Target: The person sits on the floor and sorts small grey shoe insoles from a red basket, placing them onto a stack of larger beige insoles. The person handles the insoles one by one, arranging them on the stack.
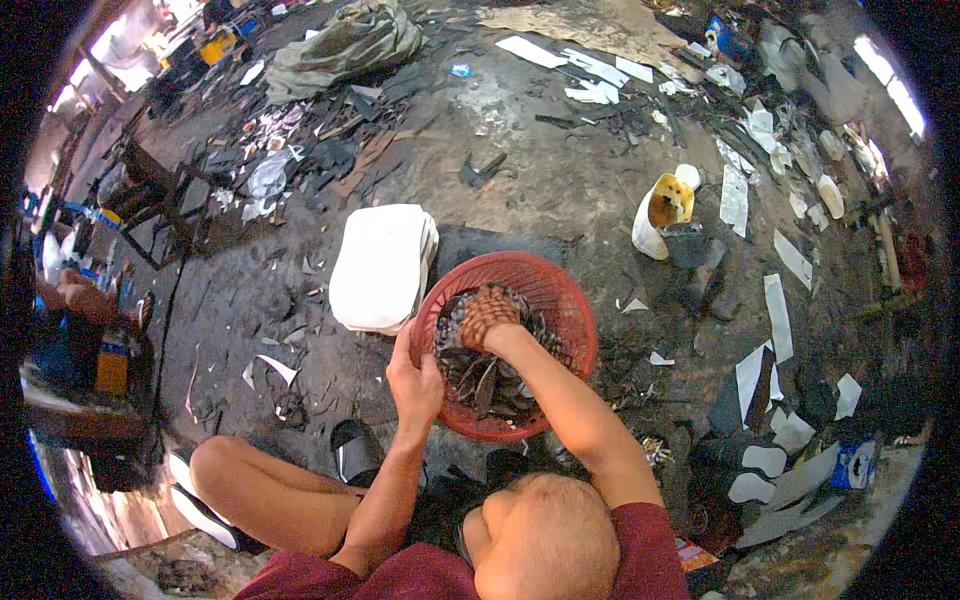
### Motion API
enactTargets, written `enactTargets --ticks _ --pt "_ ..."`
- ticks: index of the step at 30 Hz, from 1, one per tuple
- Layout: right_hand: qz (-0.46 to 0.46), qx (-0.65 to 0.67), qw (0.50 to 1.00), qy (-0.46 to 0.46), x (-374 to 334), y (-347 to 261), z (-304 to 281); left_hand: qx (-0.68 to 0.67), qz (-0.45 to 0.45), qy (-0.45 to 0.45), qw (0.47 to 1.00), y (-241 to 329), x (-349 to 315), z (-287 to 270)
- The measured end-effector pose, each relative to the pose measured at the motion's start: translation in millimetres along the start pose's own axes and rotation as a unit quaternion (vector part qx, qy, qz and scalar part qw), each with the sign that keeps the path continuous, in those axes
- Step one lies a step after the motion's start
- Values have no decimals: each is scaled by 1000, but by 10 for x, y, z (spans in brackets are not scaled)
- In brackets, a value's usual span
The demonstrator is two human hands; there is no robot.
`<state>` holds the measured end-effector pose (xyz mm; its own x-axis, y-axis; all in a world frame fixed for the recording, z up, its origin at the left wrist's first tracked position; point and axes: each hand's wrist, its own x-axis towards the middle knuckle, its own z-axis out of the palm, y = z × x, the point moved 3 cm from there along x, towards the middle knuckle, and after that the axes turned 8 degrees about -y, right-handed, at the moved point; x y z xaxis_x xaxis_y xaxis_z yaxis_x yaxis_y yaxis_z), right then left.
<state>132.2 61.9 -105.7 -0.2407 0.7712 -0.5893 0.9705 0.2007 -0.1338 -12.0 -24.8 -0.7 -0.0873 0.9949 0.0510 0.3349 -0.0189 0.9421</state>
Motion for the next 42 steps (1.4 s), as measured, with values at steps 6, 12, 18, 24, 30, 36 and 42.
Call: enactTargets --ticks 6,12,18,24,30,36,42 --pt "-14 76 988 -136 177 144 -151 -15 -28 -6 999 24 -63 6" --pt "-145 167 963 -152 141 125 -423 -67 -27 24 997 -159 147 -45" --pt "-242 224 944 -21 -619 83 -1018 -144 -104 -10 984 -358 180 -457" --pt "-336 422 833 121 -1219 123 -1106 -144 -66 -69 985 -487 205 -442" --pt "-314 577 743 129 -1306 188 -911 -34 -34 -1 999 -493 338 -610" --pt "-250 629 706 210 -1176 42 -788 203 81 104 970 35 248 -674" --pt "-296 679 651 166 -1155 -185 -740 -50 132 -71 988 71 172 -284"
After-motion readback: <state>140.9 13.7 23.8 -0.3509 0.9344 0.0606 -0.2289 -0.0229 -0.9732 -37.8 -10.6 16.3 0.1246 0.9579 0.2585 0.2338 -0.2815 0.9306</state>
